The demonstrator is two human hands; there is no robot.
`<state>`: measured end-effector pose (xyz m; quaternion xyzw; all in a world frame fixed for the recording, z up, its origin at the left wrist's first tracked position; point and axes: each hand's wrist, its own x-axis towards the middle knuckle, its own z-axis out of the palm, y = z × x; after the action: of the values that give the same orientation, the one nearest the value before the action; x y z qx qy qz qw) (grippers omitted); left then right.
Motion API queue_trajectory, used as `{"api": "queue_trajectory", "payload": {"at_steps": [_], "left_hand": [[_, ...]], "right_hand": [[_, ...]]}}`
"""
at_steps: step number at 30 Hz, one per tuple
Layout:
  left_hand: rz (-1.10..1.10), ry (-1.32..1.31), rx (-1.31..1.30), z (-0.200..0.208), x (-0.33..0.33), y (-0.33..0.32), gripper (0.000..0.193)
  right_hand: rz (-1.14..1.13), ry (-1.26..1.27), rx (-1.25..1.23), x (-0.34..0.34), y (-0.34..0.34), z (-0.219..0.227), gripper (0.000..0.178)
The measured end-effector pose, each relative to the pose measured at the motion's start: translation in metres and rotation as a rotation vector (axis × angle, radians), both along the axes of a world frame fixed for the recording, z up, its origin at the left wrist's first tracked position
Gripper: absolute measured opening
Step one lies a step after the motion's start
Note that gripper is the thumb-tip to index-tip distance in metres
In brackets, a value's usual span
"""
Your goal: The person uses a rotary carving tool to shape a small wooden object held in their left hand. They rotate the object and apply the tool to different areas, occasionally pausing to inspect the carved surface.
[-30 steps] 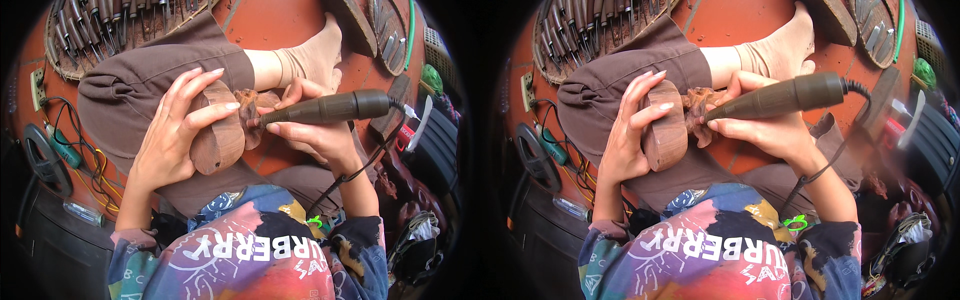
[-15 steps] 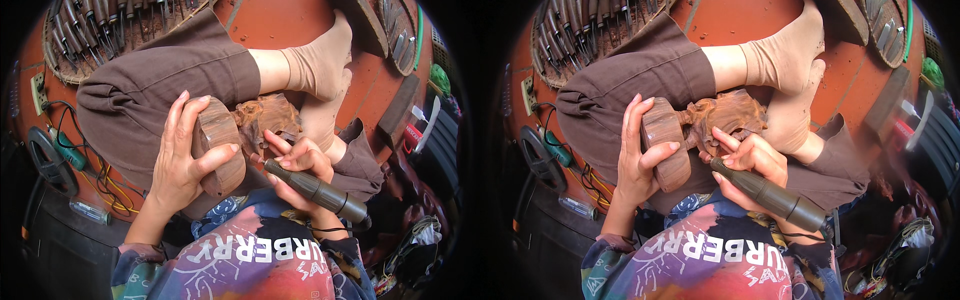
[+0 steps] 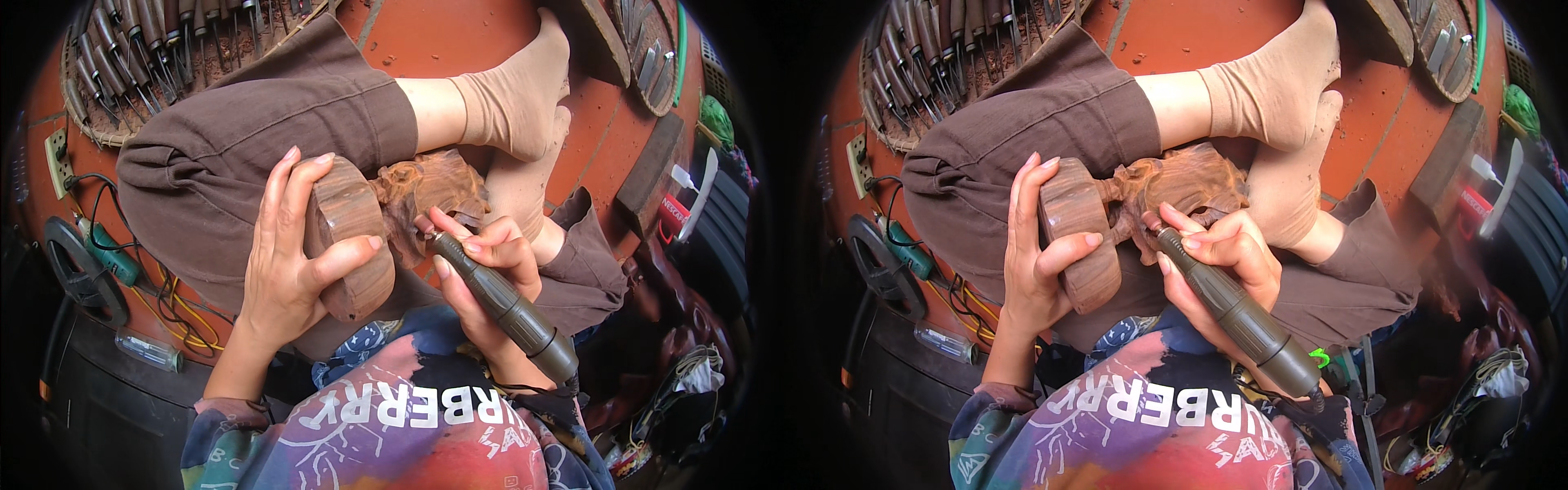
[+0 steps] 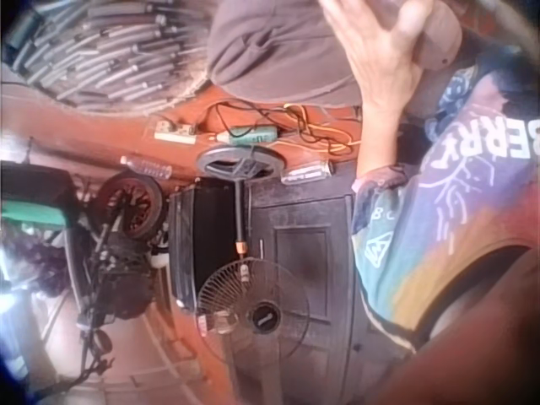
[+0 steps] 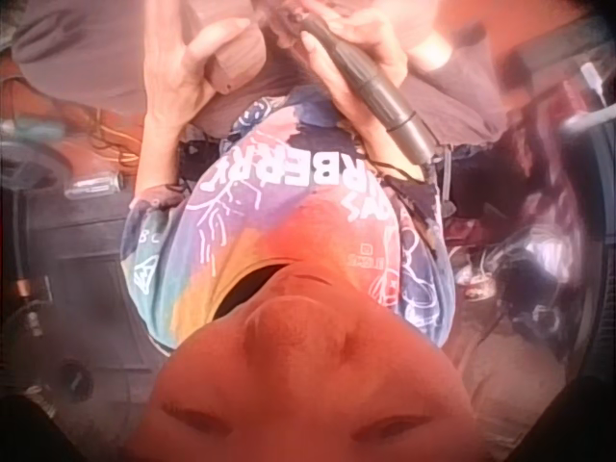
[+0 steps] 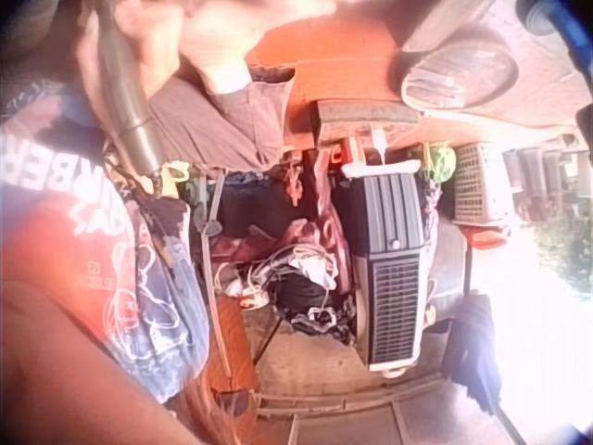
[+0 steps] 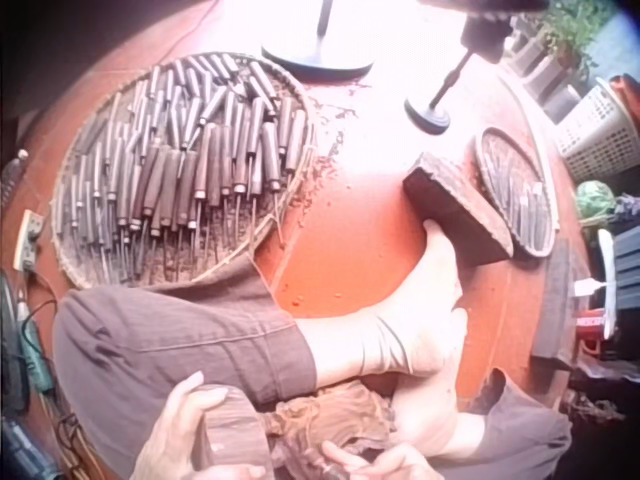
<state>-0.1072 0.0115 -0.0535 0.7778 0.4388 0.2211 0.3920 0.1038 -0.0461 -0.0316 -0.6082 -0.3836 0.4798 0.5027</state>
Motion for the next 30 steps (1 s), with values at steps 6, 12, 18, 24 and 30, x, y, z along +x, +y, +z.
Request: {"api": "queue_trajectory", "payload": {"at_steps": [6, 12, 18, 24, 30], "left_hand": [[0.004, -0.007, -0.008, 0.001, 0.001, 0.0, 0.054], [0.006, 0.01, -0.014, 0.001, 0.001, 0.0, 0.053], [0.013, -0.006, -0.019, 0.0, 0.002, 0.002, 0.053], [0.016, -0.023, -0.014, -0.001, 0.003, 0.002, 0.054], [0.017, -0.026, -0.013, -0.003, 0.003, 0.002, 0.055]], "right_hand": [[-0.022, -0.056, 0.045, -0.003, -0.003, -0.001, 0.027], [-0.024, -0.057, 0.028, -0.006, 0.0, -0.001, 0.027], [0.091, -0.14, 0.09, -0.005, 0.008, 0.004, 0.023], [0.129, -0.162, 0.038, 0.0, 0.014, 0.009, 0.022], [0.001, -0.014, -0.079, -0.003, 0.01, 0.009, 0.026]]}}
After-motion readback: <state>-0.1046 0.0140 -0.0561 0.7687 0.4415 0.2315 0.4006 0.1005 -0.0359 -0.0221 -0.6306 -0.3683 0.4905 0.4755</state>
